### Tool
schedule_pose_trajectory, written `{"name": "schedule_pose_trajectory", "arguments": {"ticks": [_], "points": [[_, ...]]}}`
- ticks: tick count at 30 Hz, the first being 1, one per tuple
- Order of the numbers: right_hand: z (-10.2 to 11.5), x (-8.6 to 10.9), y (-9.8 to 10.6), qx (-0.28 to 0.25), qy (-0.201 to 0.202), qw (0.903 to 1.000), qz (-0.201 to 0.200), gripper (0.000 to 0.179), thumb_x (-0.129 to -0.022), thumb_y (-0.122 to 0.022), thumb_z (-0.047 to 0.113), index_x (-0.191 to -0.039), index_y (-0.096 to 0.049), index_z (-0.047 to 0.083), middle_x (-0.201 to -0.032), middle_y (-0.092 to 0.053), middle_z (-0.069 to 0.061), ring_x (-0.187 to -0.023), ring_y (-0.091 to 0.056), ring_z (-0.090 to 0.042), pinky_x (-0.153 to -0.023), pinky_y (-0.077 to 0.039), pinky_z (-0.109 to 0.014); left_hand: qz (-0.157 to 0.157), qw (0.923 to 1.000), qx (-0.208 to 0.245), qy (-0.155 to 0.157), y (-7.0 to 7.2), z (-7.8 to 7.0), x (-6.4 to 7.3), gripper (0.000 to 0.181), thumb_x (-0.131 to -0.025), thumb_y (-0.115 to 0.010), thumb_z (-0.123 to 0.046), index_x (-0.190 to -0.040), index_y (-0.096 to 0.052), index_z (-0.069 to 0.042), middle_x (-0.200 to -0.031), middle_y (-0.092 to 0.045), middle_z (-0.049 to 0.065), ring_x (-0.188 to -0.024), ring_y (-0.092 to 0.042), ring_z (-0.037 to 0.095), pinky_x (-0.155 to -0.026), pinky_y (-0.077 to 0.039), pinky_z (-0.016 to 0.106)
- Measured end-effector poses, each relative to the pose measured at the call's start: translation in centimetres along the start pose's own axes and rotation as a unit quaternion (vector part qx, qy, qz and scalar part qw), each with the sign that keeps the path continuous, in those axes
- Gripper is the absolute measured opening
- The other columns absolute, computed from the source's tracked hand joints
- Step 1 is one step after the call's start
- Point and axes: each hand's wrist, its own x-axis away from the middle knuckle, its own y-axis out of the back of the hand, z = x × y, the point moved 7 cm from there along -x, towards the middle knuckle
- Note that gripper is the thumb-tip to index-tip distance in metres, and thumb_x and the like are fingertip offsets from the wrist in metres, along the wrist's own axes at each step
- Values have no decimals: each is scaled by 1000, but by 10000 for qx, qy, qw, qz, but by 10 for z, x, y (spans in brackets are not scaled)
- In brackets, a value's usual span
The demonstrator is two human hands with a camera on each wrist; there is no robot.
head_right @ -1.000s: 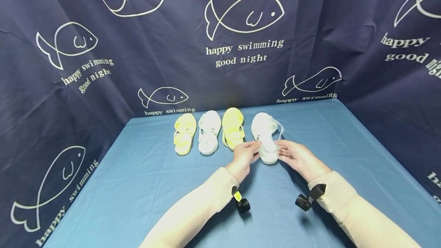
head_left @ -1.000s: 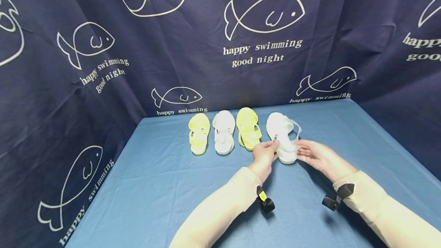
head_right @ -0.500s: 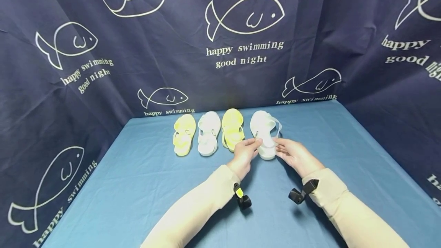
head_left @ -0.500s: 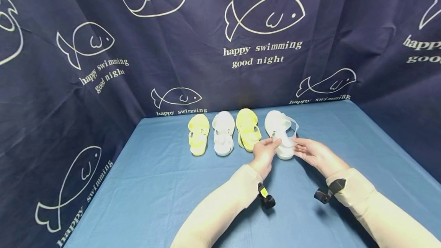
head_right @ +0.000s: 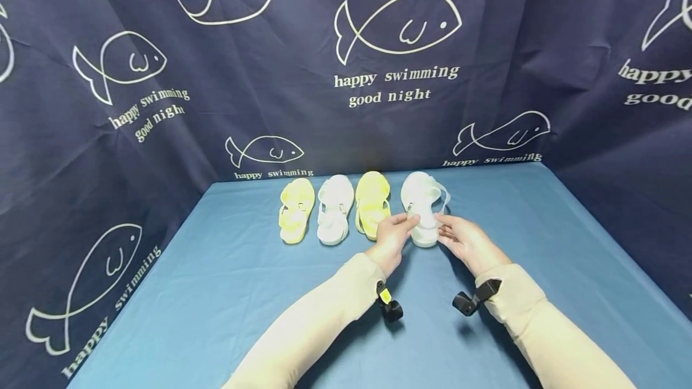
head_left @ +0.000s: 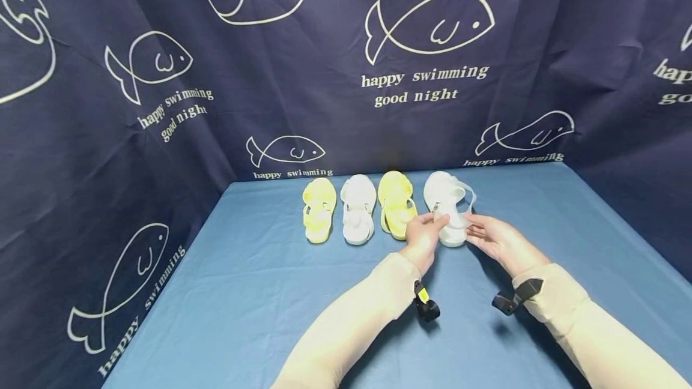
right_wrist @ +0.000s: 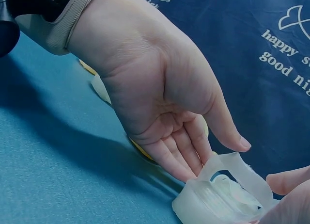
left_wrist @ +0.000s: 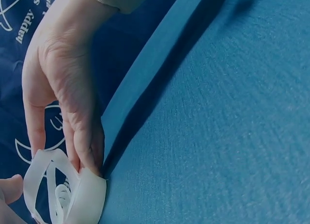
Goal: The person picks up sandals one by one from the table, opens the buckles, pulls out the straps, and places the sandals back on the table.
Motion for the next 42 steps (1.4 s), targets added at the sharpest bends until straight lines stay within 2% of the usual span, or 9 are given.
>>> {"name": "schedule_pose_trajectory", "arguments": {"ticks": [5,9,12,15,21,38,40,42], "points": [[2,-2,2,-253,16,9997,-12,16,-100,-45,8,-115,-43,9,-117,-35,-8,-107,-40,-12,-120,-19,-30,66,9999,46,-75,-7,4,-1,42,-81,-78,-12,-118,-64,2,-107,-68,11,-99,-65,20,-91,-54,35],[4,-6,-2,-204,41,9998,2,11,-101,-40,8,-110,-46,7,-115,-35,-8,-105,-41,-13,-120,-18,-30,147,9998,97,-96,-8,3,-3,48,-81,-77,-11,-124,-60,2,-118,-65,15,-107,-63,22,-95,-52,36],[8,-8,-3,-238,14,9997,25,9,-101,-40,9,-109,-44,7,-117,-36,-8,-109,-41,-13,-120,-18,-30,215,9995,157,-153,-10,0,-4,47,-82,-76,-10,-124,-60,3,-120,-65,15,-109,-62,22,-97,-51,37],[12,-10,-3,-389,-34,9992,20,11,-101,-41,9,-112,-41,7,-120,-37,-7,-116,-40,-13,-120,-19,-30,259,9993,215,-168,-12,-1,-5,46,-82,-76,-9,-124,-60,3,-120,-65,14,-109,-62,22,-97,-51,36],[14,-13,-2,-445,-126,9988,-169,29,-100,-44,9,-128,-35,8,-122,-36,-7,-126,-36,-13,-119,-22,-29,176,9993,274,-202,-15,0,-9,44,-82,-76,-7,-123,-62,2,-120,-66,14,-112,-62,23,-99,-50,36],[12,-16,-1,-618,-124,9980,-42,13,-100,-44,9,-112,-39,10,-116,-36,-4,-111,-40,-9,-119,-20,-26,184,9983,506,-228,-17,2,-12,38,-82,-75,-4,-118,-64,0,-115,-68,12,-108,-64,20,-96,-52,35],[12,-18,1,-583,-118,9982,-54,18,-100,-44,10,-117,-39,11,-117,-36,-4,-112,-40,-9,-119,-20,-26,206,9981,536,-228,-17,2,-12,37,-82,-75,-5,-117,-65,0,-114,-68,11,-107,-64,20,-96,-52,34],[11,-22,4,-547,-129,9984,-117,29,-100,-46,11,-127,-36,13,-118,-35,-3,-114,-38,-10,-119,-21,-26,235,9982,503,-242,-17,3,-12,37,-82,-74,-4,-118,-65,-1,-114,-68,10,-106,-64,19,-95,-52,34]]}}
